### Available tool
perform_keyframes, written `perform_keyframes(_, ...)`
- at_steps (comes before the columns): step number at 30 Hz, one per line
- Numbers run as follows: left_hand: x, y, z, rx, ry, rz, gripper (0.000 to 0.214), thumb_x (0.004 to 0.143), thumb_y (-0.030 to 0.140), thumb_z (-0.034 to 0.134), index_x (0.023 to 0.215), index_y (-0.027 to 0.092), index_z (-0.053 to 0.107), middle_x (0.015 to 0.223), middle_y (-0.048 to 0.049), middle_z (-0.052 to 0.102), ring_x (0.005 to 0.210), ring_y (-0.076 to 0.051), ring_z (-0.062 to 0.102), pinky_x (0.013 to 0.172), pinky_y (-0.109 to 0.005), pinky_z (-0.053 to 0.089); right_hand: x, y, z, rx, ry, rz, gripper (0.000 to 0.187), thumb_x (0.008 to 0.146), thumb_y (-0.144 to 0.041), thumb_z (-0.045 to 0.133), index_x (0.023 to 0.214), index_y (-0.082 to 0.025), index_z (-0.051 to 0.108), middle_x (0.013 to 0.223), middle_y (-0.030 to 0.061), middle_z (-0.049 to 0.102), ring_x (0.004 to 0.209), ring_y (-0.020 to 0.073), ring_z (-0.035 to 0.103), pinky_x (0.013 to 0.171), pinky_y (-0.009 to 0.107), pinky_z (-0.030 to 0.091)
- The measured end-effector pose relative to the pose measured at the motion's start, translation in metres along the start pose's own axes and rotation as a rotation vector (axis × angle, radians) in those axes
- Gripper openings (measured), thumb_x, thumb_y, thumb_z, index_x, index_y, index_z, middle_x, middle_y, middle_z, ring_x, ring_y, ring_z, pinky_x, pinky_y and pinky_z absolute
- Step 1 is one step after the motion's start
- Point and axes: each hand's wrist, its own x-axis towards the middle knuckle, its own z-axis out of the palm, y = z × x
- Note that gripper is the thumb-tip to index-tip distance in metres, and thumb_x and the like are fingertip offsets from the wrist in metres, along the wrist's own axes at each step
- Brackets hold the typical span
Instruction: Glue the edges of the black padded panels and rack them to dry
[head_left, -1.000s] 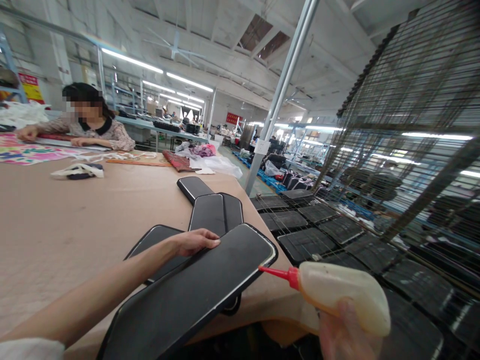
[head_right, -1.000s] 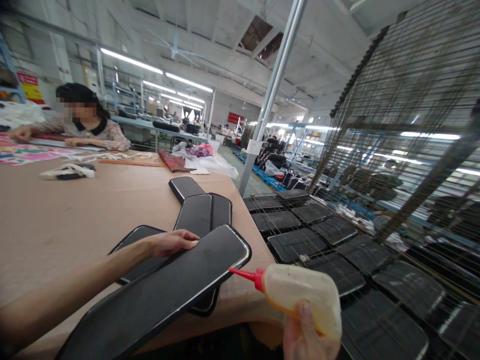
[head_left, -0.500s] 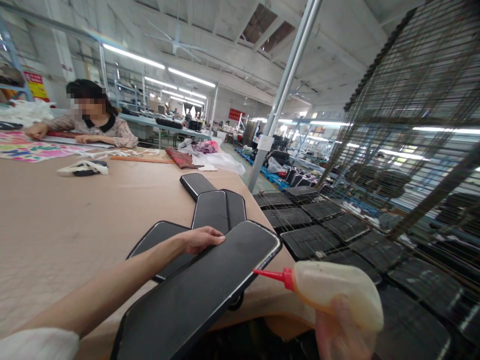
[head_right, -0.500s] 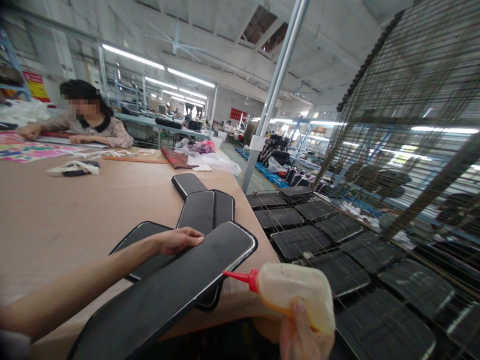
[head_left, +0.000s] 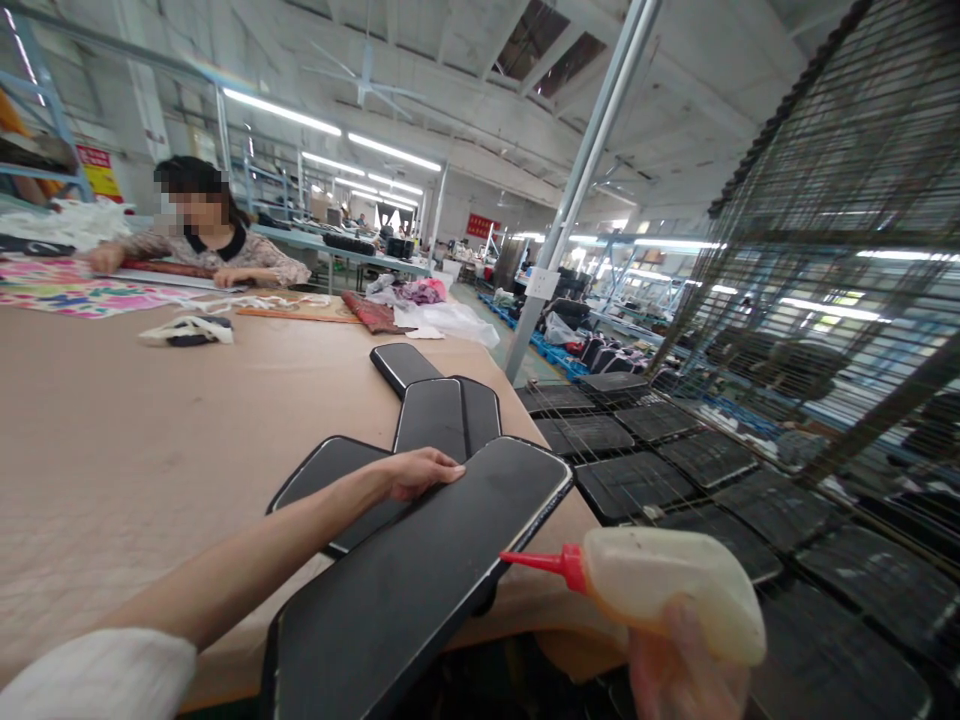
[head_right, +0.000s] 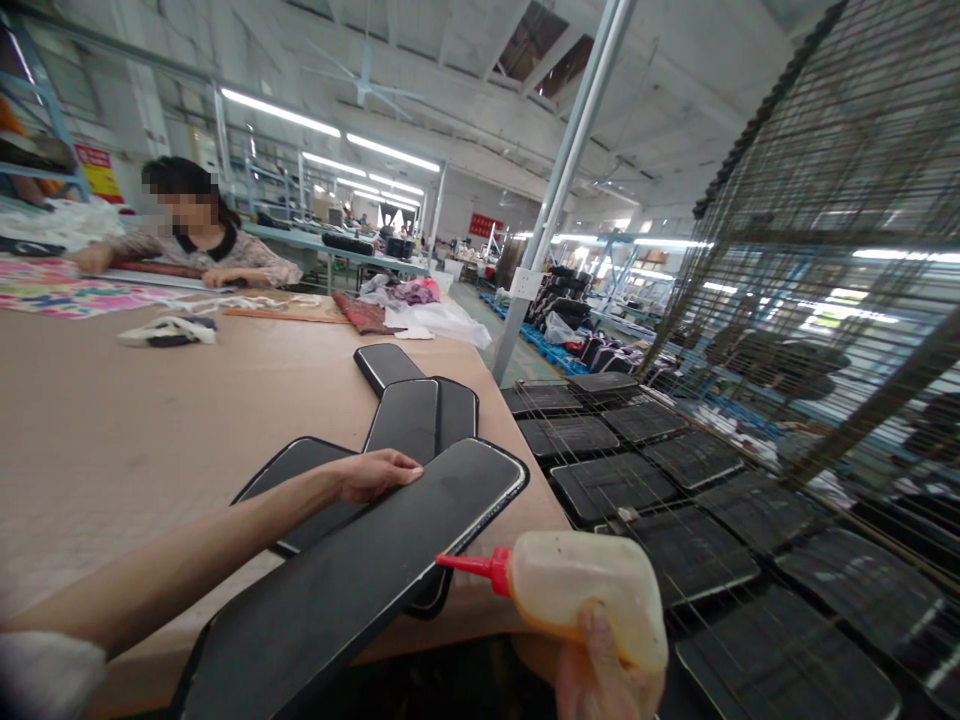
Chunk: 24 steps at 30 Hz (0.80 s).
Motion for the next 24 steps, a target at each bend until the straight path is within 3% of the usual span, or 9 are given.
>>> perform_keyframes(5,0.006,-0.003,-0.004,-0.014,-0.009,0.009,0.039,0.057,0.040,0.075,0.078,0.009,0.065,0.069,-0.0077,0.068,0.063,-0.017,0.063,0.069,-0.030,0.047,-0.005,0.003,-0.001,-0.037,0.024,-0.030,0.044,0.056,-0.039,0.074,0.093,-0.020,0.061,0.118,0.0078,0.052,0.107,0.0336,0.047,0.080,0.047,0.049)
perform_keyframes(10,0.011,-0.005,-0.008,-0.019,0.015,0.003,0.040,0.057,0.041,0.075,0.078,0.009,0.065,0.070,-0.0073,0.069,0.057,-0.015,0.062,0.068,-0.029,0.048,-0.009,0.002,0.001,0.035,-0.058,0.053,0.049,0.060,-0.040,0.071,0.101,-0.018,0.057,0.092,0.0079,0.062,0.079,0.0276,0.059,0.069,0.046,0.051)
perform_keyframes(14,0.016,-0.006,-0.010,-0.027,0.027,0.006,0.041,0.054,0.042,0.076,0.076,0.009,0.065,0.069,-0.0069,0.069,0.057,-0.015,0.062,0.068,-0.029,0.048,-0.015,-0.008,0.004,0.078,-0.067,0.150,0.046,0.063,-0.039,0.069,0.102,-0.019,0.056,0.094,0.0073,0.061,0.077,0.0250,0.059,0.068,0.042,0.051)
perform_keyframes(19,0.020,-0.006,-0.010,-0.027,0.035,0.000,0.044,0.051,0.044,0.077,0.076,0.010,0.065,0.068,-0.0062,0.068,0.058,-0.016,0.062,0.068,-0.030,0.048,-0.023,-0.023,0.004,0.064,-0.113,0.105,0.043,0.061,-0.037,0.072,0.097,-0.019,0.058,0.089,0.0058,0.062,0.077,0.0243,0.058,0.066,0.039,0.050)
perform_keyframes(24,0.025,-0.006,-0.010,-0.038,0.068,0.006,0.047,0.047,0.045,0.079,0.074,0.009,0.064,0.067,-0.0069,0.068,0.058,-0.017,0.062,0.066,-0.031,0.048,-0.022,-0.022,-0.001,0.046,-0.137,0.106,0.036,0.063,-0.033,0.071,0.095,-0.021,0.059,0.089,0.0042,0.063,0.077,0.0239,0.058,0.065,0.038,0.049)
